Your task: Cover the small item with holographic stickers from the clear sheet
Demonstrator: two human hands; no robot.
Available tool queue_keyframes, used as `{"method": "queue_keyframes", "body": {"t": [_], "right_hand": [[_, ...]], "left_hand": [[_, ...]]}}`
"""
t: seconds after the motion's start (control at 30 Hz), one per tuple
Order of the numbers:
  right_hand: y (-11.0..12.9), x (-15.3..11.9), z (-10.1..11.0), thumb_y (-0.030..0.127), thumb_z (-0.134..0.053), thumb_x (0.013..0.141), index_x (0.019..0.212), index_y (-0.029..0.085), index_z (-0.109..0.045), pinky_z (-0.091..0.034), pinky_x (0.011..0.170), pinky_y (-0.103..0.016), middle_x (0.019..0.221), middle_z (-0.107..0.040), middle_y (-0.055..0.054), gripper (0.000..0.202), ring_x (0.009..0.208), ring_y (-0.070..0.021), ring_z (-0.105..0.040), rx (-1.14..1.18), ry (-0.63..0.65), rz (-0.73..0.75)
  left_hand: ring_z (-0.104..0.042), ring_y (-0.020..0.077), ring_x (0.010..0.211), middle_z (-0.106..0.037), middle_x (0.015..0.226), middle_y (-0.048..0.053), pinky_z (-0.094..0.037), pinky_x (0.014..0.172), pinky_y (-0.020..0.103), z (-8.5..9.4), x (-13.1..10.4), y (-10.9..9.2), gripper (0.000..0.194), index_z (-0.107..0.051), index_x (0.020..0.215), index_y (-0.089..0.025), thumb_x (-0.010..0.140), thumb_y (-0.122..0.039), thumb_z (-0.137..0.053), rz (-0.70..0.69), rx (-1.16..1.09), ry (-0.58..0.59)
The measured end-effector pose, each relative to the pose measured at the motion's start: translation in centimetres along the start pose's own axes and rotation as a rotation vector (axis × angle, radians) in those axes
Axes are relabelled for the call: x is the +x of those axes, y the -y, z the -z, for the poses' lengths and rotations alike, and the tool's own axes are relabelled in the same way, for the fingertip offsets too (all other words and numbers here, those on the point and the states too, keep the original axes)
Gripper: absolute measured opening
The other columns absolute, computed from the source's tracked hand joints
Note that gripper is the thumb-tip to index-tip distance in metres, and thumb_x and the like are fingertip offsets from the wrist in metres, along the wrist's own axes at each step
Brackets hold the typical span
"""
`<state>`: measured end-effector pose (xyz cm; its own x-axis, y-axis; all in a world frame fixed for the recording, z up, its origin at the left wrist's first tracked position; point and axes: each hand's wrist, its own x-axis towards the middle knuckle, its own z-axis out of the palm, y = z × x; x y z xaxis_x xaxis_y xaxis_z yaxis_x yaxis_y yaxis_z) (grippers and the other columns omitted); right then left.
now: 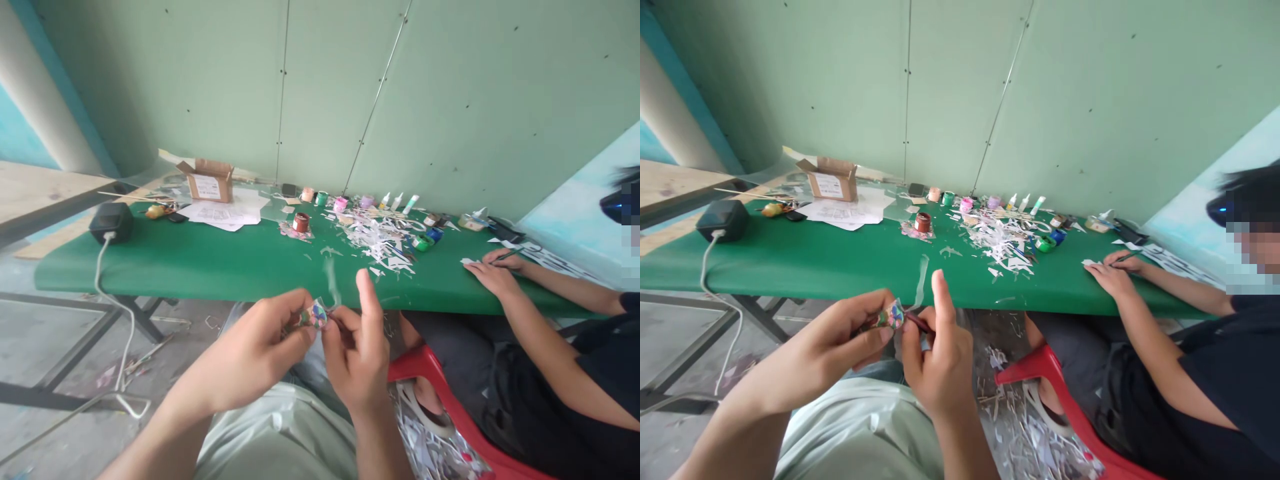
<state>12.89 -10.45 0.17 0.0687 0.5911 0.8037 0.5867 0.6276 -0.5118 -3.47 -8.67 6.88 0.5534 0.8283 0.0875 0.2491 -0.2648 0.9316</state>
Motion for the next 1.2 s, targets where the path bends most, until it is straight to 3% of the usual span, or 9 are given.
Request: {"method": "queue_keyframes", "body": {"t": [0.07, 0.13, 0.23, 0.43, 0.6, 0.7, 0.93, 1.1, 1.2], "right_hand": [[0.1, 0.3, 0.2, 0.015, -0.051, 0.095, 0.148, 0.018, -0.045, -0.058, 0.061, -0.022, 0.082, -0.075, -0.003, 0.053, 0.063, -0.0127, -0.069, -0.017, 0.008, 0.028], [0.5, 0.8, 0.4, 0.013, -0.051, 0.095, 0.122, 0.020, -0.065, -0.058, 0.063, -0.020, 0.085, -0.078, -0.004, 0.031, 0.066, -0.0127, -0.072, -0.029, 0.015, 0.055], [0.9, 1.3, 0.5, 0.012, -0.050, 0.094, 0.098, 0.018, -0.069, -0.053, 0.055, -0.018, 0.075, -0.077, -0.002, 0.020, 0.055, -0.0110, -0.068, -0.057, -0.030, 0.041], [1.0, 0.9, -0.2, 0.016, -0.050, 0.096, 0.097, 0.016, -0.069, -0.049, 0.049, -0.018, 0.067, -0.074, -0.002, 0.019, 0.045, -0.0097, -0.061, -0.128, -0.151, 0.013], [1.2, 0.6, -0.8, 0.016, -0.052, 0.096, 0.097, 0.017, -0.071, -0.054, 0.051, -0.019, 0.072, -0.077, -0.004, 0.020, 0.053, -0.0133, -0.070, -0.132, -0.187, -0.015], [1.2, 0.5, -1.0, 0.014, -0.052, 0.095, 0.100, 0.018, -0.072, -0.058, 0.058, -0.021, 0.079, -0.079, -0.006, 0.021, 0.064, -0.0166, -0.075, -0.130, -0.241, -0.005], [1.1, 0.3, -0.7, 0.012, -0.052, 0.094, 0.108, 0.020, -0.071, -0.060, 0.062, -0.023, 0.084, -0.080, -0.005, 0.025, 0.069, -0.0185, -0.077, -0.179, -0.272, 0.023], [1.3, 0.5, -0.6, 0.010, -0.052, 0.094, 0.106, 0.019, -0.072, -0.061, 0.063, -0.022, 0.086, -0.081, -0.007, 0.025, 0.071, -0.0188, -0.078, -0.193, -0.265, 0.055], [1.2, 0.6, -0.5, 0.008, -0.052, 0.094, 0.110, 0.018, -0.072, -0.063, 0.068, -0.023, 0.090, -0.081, -0.008, 0.027, 0.076, -0.0191, -0.079, -0.188, -0.240, 0.079]], "left_hand": [[-0.036, 0.0098, 0.057, -0.044, 0.062, -0.007, -0.032, 0.051, 0.021, 0.0, 0.2, 0.2, 0.015, -0.052, 0.087, -0.020, 0.094, -0.033, -0.051, 0.006, -0.050, 0.009], [-0.038, 0.0089, 0.055, -0.046, 0.059, -0.007, -0.032, 0.050, 0.020, 0.2, 0.5, 0.2, 0.017, -0.052, 0.085, -0.020, 0.093, -0.035, -0.055, 0.012, -0.110, 0.015], [-0.038, 0.0067, 0.049, -0.047, 0.054, -0.007, -0.030, 0.045, 0.018, 0.7, 1.3, 0.2, 0.024, -0.057, 0.077, -0.017, 0.084, -0.036, -0.070, 0.041, -0.191, -0.004], [-0.044, 0.0048, 0.041, -0.054, 0.052, -0.006, -0.031, 0.039, 0.016, 1.1, 2.7, 1.7, 0.029, -0.065, 0.071, -0.014, 0.065, -0.030, -0.089, 0.011, -0.489, -0.146], [-0.042, 0.0044, 0.036, -0.052, 0.048, -0.008, -0.037, 0.039, 0.017, -0.9, 3.4, 2.1, 0.035, -0.062, 0.070, -0.017, 0.062, -0.034, -0.091, -0.118, -0.888, -0.152], [-0.041, 0.0039, 0.038, -0.053, 0.056, -0.009, -0.039, 0.042, 0.018, -2.5, 3.5, 2.0, 0.039, -0.063, 0.083, -0.020, 0.063, -0.039, -0.090, -0.247, -1.027, -0.104], [-0.048, 0.0083, 0.058, -0.054, 0.070, -0.004, -0.040, 0.056, 0.020, -4.4, 2.5, 2.1, 0.029, -0.053, 0.080, -0.019, 0.086, -0.040, -0.073, -0.248, -0.588, -0.259], [-0.042, 0.0107, 0.061, -0.051, 0.064, -0.002, -0.037, 0.059, 0.024, -3.5, 2.1, 1.8, 0.038, -0.051, 0.069, -0.018, 0.098, -0.043, -0.052, -0.278, -0.191, -0.203], [-0.041, 0.0106, 0.060, -0.049, 0.063, -0.002, -0.035, 0.058, 0.024, -3.2, 2.1, 1.9, 0.041, -0.049, 0.066, -0.018, 0.098, -0.043, -0.052, -0.274, -0.169, -0.198]]}}
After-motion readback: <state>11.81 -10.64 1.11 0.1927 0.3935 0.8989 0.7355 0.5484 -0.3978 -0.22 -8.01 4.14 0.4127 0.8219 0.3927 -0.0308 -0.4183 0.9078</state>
